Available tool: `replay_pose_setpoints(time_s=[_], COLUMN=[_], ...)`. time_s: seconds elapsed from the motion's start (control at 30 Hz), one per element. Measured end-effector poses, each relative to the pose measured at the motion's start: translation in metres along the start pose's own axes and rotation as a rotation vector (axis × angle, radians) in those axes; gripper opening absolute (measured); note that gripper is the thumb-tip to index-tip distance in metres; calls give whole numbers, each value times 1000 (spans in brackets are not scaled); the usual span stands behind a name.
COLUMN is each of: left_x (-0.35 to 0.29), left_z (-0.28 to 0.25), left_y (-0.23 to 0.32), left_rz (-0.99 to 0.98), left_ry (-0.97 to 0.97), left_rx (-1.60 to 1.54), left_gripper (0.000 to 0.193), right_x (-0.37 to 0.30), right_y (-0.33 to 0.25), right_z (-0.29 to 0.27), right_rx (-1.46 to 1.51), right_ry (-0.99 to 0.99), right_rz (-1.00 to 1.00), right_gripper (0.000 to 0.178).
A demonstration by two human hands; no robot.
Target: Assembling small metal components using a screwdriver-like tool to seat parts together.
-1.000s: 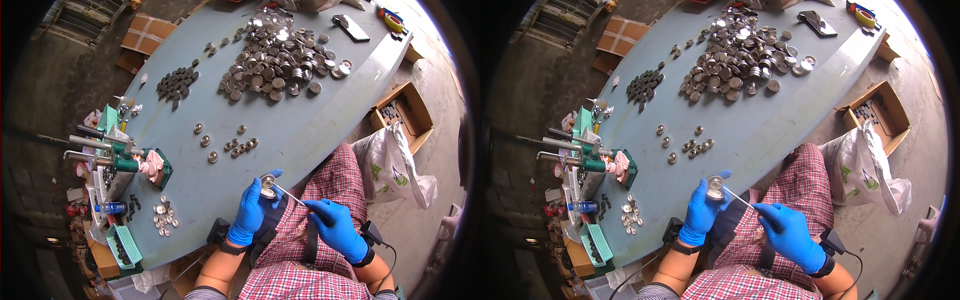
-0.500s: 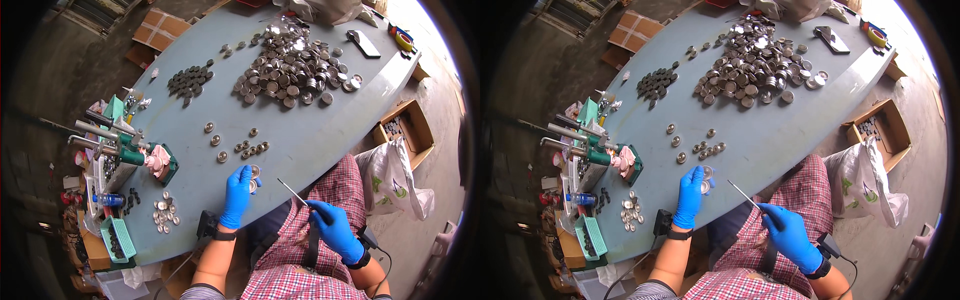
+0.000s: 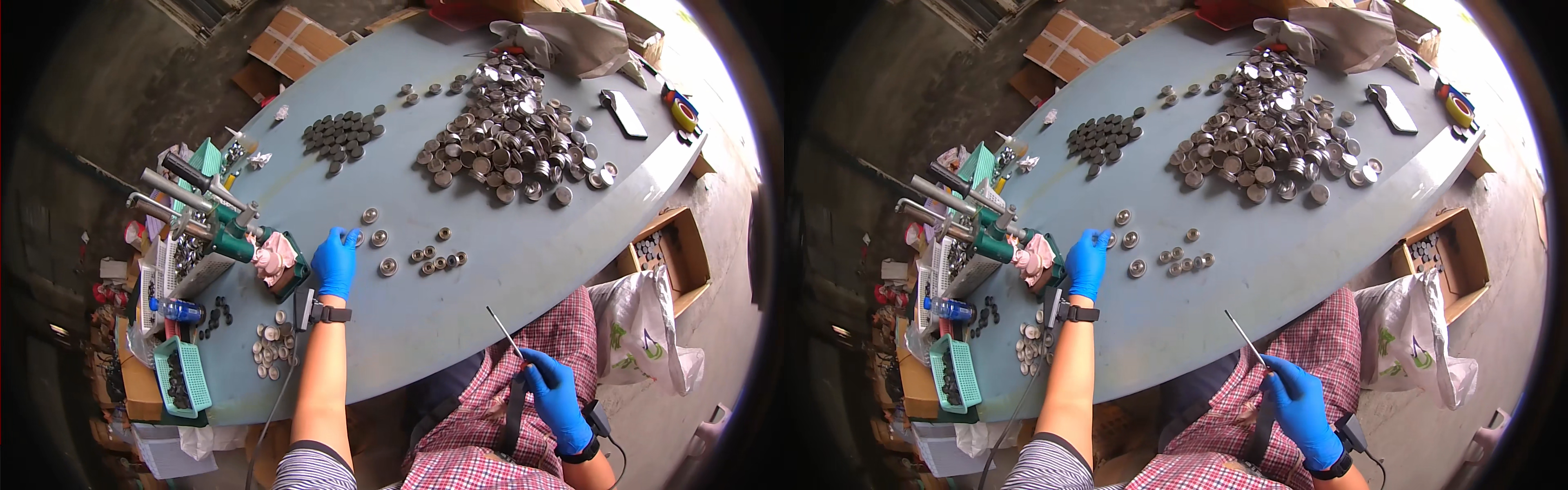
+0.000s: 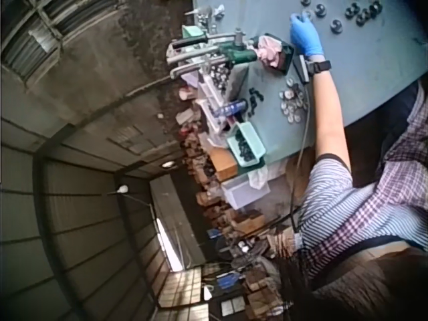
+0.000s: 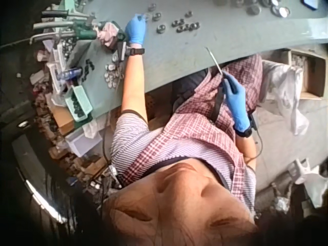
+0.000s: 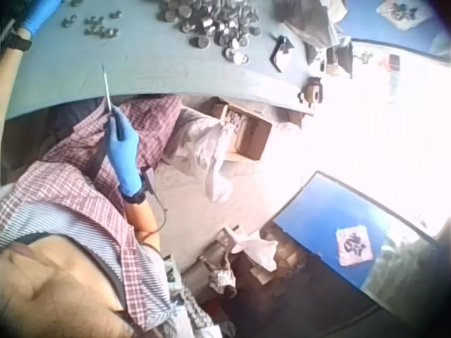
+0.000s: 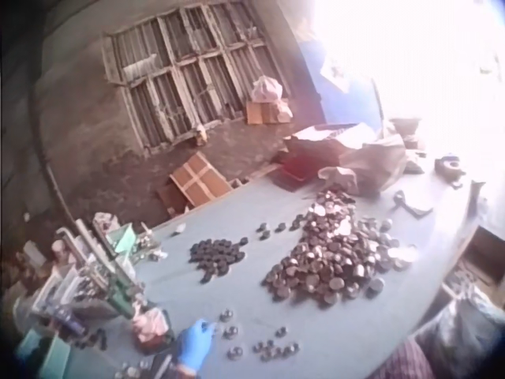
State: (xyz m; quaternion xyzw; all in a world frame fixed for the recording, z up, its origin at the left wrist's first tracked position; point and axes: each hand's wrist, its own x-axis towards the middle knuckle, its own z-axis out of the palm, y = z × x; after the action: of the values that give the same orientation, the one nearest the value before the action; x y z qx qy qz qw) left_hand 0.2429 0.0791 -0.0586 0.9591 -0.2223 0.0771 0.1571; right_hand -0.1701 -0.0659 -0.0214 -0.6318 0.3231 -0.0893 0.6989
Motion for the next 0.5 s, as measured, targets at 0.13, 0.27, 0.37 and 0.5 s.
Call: replay_pose_setpoints(time_s=[0.13,0.27,0.37,0.5], left_x=[-15,-71,-113,-120], left_z=[-8,-23,-42,-61], left_y=[-27,-65,-114,-94], left_rz=[33,174,18,143], left_ry=[160,162,-41,315], left_rx=[-80,-246,-401,136], left_gripper=[31,23,23,22], right_x=[1,7,12,18], right_y=[8,19,14,13], right_z=[-2,-7,-9,-13], right_rx=[8,56,40,47], right_ry=[17,67,33,-2], right_rz=[-2,6,-10,-53], right_gripper=[26,27,27,27])
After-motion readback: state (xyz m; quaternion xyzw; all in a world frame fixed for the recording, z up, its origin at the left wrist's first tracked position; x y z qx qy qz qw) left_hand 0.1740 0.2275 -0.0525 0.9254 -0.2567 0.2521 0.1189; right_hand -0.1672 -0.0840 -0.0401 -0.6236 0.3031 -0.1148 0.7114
